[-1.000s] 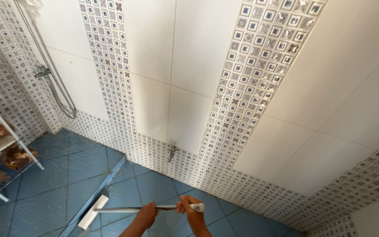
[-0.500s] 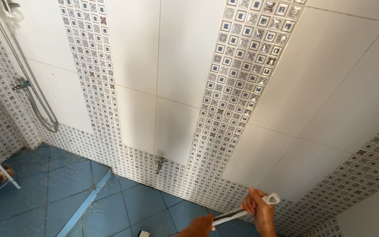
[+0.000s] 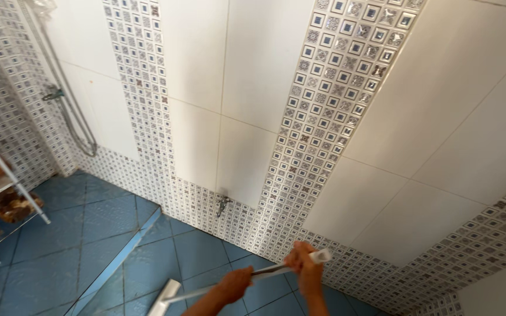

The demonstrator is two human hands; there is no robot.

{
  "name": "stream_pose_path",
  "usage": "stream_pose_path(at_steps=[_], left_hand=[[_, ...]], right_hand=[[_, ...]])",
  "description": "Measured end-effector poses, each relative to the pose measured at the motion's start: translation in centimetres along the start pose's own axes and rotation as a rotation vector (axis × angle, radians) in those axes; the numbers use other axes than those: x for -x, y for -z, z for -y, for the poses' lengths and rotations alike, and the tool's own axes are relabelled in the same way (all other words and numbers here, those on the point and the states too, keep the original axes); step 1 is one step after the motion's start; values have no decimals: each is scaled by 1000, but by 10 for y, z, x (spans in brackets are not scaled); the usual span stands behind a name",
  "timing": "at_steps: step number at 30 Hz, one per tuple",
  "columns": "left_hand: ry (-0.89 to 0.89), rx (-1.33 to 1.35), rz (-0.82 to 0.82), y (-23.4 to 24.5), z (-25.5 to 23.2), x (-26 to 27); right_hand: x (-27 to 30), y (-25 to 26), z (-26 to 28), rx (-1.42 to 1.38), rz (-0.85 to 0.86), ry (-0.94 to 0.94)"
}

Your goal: The person sprays liquid into a yellow bucket, adds water from a purple scoop, washes their hands in the bucket, and uses a squeegee to move water across the tiled floor of a bathroom.

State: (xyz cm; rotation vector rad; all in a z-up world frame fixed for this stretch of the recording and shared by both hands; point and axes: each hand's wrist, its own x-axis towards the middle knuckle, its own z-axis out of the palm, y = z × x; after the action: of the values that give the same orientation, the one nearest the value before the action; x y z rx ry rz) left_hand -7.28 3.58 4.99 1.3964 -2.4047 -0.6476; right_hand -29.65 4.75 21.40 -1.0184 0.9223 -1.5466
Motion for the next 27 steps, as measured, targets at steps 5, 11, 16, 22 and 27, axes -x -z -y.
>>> stream_pose_path(at_steps=[5,11,16,22,27], left_hand=[[183,-30,-161,5,54,53],[481,-64,28,-1,83,95],[457,-160,130,-13,70,82],[191,69,-117,-30,-11,58],[186,296,134,-68,-95,12]], right_hand=[[21,-34,-83,204,37,-140],[55,-69,-134,147,177,-183],[60,-49,-126,130,201,-163],[39,50,-73,145,242,200],[51,92,42,241,-121,72]])
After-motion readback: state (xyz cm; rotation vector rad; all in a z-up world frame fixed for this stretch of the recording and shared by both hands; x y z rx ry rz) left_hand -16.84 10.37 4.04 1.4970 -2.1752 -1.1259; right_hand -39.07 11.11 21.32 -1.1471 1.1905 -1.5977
